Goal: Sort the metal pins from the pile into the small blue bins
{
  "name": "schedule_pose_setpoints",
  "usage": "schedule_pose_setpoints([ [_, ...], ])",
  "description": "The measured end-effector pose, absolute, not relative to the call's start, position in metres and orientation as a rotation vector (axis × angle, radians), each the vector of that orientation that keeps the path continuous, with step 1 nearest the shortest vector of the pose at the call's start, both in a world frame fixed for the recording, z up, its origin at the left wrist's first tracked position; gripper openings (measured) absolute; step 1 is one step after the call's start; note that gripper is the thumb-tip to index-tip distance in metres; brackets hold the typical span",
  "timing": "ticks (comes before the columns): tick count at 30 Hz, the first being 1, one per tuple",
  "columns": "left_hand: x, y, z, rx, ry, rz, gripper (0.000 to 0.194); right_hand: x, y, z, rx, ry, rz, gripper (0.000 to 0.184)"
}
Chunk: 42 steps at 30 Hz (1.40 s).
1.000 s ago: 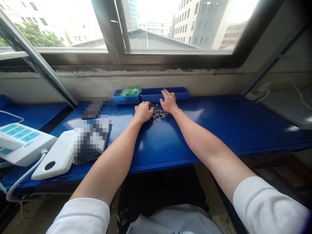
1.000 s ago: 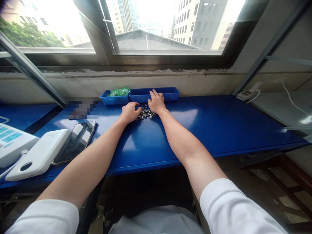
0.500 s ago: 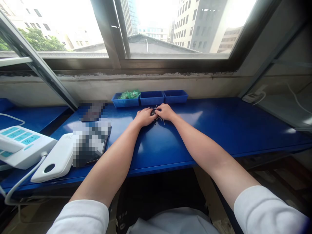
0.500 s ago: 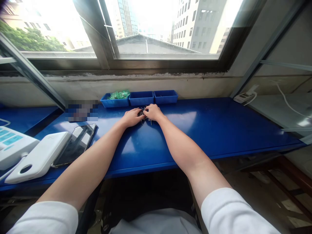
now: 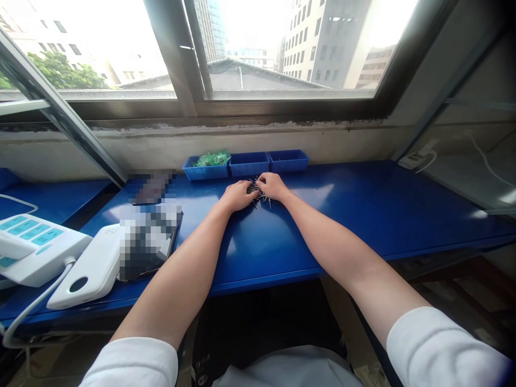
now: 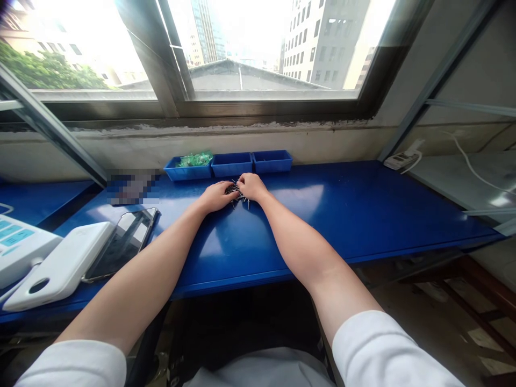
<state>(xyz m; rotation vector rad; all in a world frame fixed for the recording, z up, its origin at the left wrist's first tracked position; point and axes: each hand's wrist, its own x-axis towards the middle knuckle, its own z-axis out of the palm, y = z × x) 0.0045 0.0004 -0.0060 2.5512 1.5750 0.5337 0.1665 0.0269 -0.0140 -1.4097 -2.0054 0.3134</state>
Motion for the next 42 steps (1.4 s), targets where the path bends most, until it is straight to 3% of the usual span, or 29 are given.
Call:
schedule_pose_setpoints([
  [8,0.005,0.001,-0.002,2.555,1.515,1.076,0.028,0.161,0.017,-0.004,-1.252,-1.875,0.345,0.023],
  [13,0.006,0.000,0.001,2.529,1.423,1.316,0.025,0.159,0.015,0.000,-1.248,-1.902,0.307,0.035],
  [18,0.007,-0.001,0.003,2.501,1.441,1.273,0.024,0.161,0.015,0.001,-1.195,-1.805,0.415,0.039],
  [24,0.006,-0.002,0.003,2.449,1.552,1.195,0.027,0.163,0.016,-0.002,-0.964,-1.644,0.713,0.023],
  [32,0.006,-0.002,0.003,2.444,1.593,1.213,0.028,0.164,0.016,0.000,-0.949,-1.588,0.794,0.018],
  [37,0.004,-0.003,0.005,2.339,1.724,1.447,0.029,0.166,0.016,0.001,-1.136,-1.693,0.445,0.034],
  [42,-0.001,0.002,0.002,2.262,1.836,1.371,0.026,0.175,0.019,0.004,-1.521,-1.764,-0.035,0.055],
])
